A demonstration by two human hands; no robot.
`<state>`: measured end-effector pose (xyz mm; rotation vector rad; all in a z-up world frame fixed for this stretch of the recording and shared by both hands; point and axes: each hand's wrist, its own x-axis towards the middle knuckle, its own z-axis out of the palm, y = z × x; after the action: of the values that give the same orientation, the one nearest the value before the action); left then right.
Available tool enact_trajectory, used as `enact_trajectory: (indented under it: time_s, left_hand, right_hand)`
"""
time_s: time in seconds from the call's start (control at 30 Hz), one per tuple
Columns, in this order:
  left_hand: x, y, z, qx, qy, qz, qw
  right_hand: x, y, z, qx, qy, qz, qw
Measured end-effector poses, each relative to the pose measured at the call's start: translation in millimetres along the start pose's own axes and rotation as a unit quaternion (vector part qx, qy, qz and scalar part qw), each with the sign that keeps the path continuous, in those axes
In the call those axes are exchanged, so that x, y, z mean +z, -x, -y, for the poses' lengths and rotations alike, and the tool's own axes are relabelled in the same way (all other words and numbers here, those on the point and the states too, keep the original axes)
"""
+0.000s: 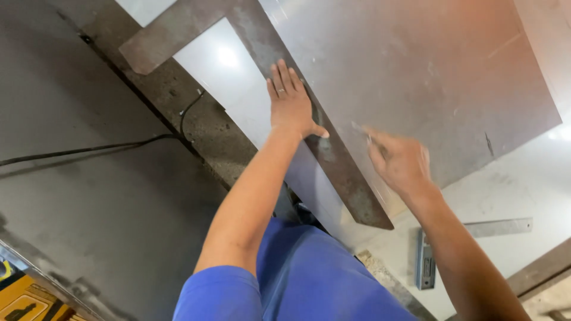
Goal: Using a square, measuring tape, and a marker to measure and mark metal sheets in a fabrication shop.
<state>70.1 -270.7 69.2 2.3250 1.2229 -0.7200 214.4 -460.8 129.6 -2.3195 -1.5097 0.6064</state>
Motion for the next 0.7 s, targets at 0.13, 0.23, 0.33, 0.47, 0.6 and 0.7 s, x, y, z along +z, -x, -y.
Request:
enact_trajectory:
  time_s: [0.13,0.23,0.33,0.47,0.6,0.7]
  left_hand:
    - [-10.0,0.1,3.8,0.008,0.015,-0.007,1.0]
    - [-12.1,-1.3,10.8,0.012,0.016,0.02,1.0]
    - [-11.9,-5.5,13.0,0.026,0.039,0.013,0.999]
    - [-8.1,-9.8,16.8,0.037,0.051,0.032,0.998]
    - [-4.5,-12.6,17.3,0.049,0.051,0.033,0.997]
    - [-7.5,-13.1,16.5,0.043,0.053,0.041,0.997]
  right_hand:
    - [28.3,-128.0,41.9,-0.097,0.044,-0.064,0.992]
    - [62.9,-218.4,72.3,-0.122,0.005,-0.037,0.992]
    - [96.9,-281.4,84.4,-0.113,-0.022,0.008,0.993]
    - [126.0,-318.7,89.5,-0.112,-0.061,0.019,0.992]
    - [128.0,-332.9,94.7,-0.118,-0.064,0.026,0.991]
    - [127.2,-342.7,93.2,-0.161,-0.009,0.043,0.986]
